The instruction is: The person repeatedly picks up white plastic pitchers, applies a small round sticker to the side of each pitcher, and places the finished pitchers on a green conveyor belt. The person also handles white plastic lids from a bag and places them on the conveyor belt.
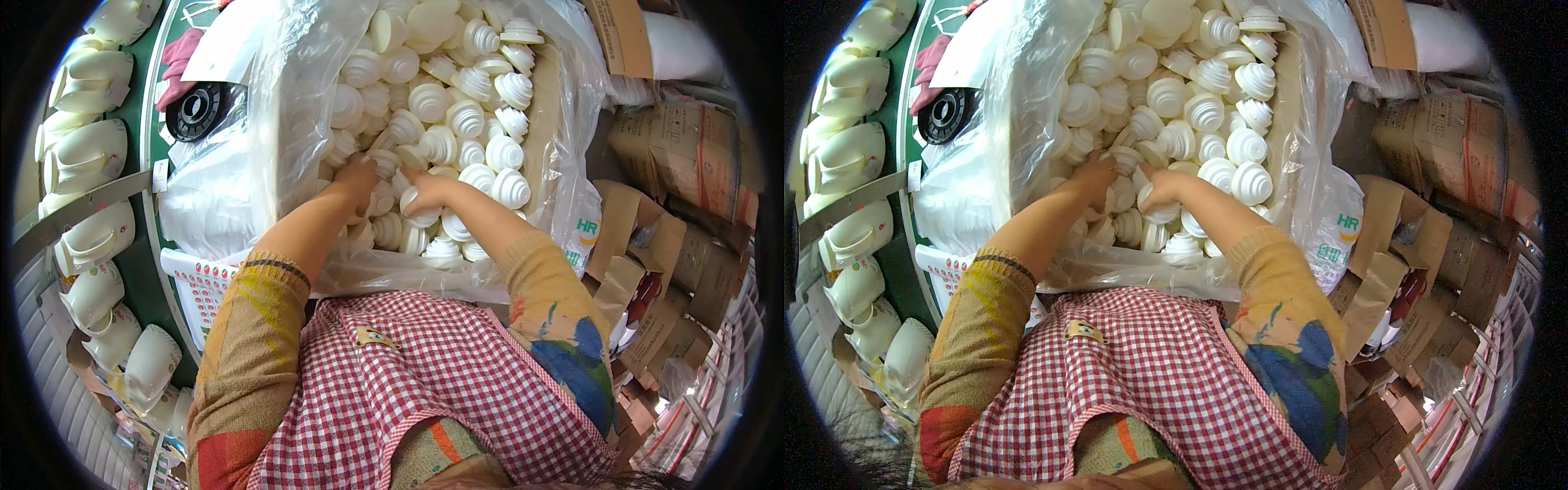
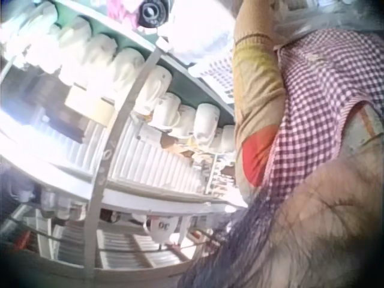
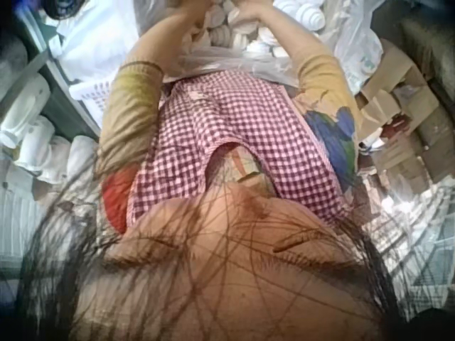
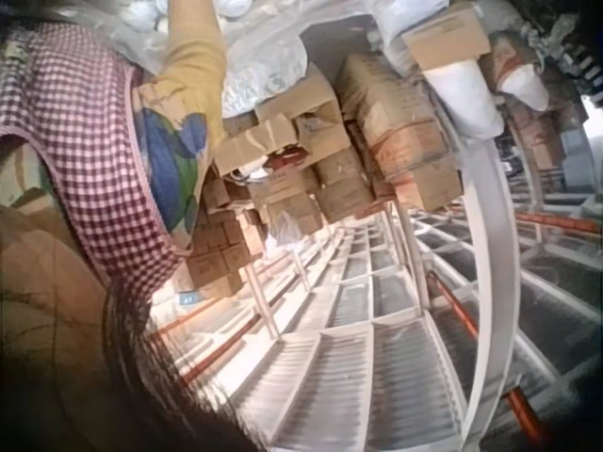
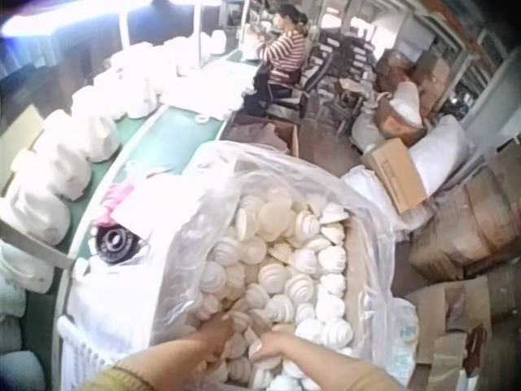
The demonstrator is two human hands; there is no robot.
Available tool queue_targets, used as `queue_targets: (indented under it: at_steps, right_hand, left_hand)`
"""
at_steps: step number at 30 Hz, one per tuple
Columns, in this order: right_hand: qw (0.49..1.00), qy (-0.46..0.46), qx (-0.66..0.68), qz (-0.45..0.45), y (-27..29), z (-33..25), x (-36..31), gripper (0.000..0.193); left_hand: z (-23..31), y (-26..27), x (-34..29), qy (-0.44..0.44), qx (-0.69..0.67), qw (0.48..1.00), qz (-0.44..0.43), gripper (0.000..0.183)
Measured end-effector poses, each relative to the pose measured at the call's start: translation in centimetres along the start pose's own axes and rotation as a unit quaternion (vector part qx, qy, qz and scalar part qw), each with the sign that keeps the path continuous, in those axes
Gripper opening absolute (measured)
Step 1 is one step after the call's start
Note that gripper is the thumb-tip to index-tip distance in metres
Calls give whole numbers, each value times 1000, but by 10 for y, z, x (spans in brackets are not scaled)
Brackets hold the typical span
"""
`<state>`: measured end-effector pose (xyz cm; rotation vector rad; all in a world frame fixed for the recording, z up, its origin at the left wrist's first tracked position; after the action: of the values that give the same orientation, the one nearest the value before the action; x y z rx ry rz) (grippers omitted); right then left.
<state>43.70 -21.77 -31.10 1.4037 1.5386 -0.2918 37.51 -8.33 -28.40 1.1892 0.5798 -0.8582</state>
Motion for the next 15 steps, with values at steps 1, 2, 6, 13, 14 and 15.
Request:
queue_targets:
  at_steps: [1, 2, 6, 13, 14, 15]
  right_hand:
    - [998, -9, 56, -18, -3, 8, 3, 111]
    - [993, -18, 112, -35, 0, 7, 1, 112]
    - [903, -193, 318, -216, 27, -26, -25, 114]
    - [855, -109, 468, -197, 11, -1, -5, 107]
    - [836, -103, 494, -217, 9, 1, -6, 107]
    - [816, -96, 519, -237, 6, 0, -4, 106]
  left_hand:
    - [1, 4, -2, -7, -24, 1000, 10, 75]
    - [-1, 4, -3, -6, -37, 999, 31, 75]
    - [-14, -12, 6, 13, -146, 986, 78, 65]
    - [-38, -31, 39, 9, -279, 960, 37, 79]
    - [-40, -27, 35, 18, -315, 946, 70, 81]
    - [-40, -22, 31, 28, -351, 930, 102, 82]
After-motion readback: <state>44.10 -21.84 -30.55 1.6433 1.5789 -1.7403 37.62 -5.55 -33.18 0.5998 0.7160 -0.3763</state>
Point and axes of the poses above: each hand's wrist, its own x-axis towards the middle knuckle, its own y-axis out of the back of the hand, z = x × y, the point moved 6 cm from there along x, towards the middle knuckle
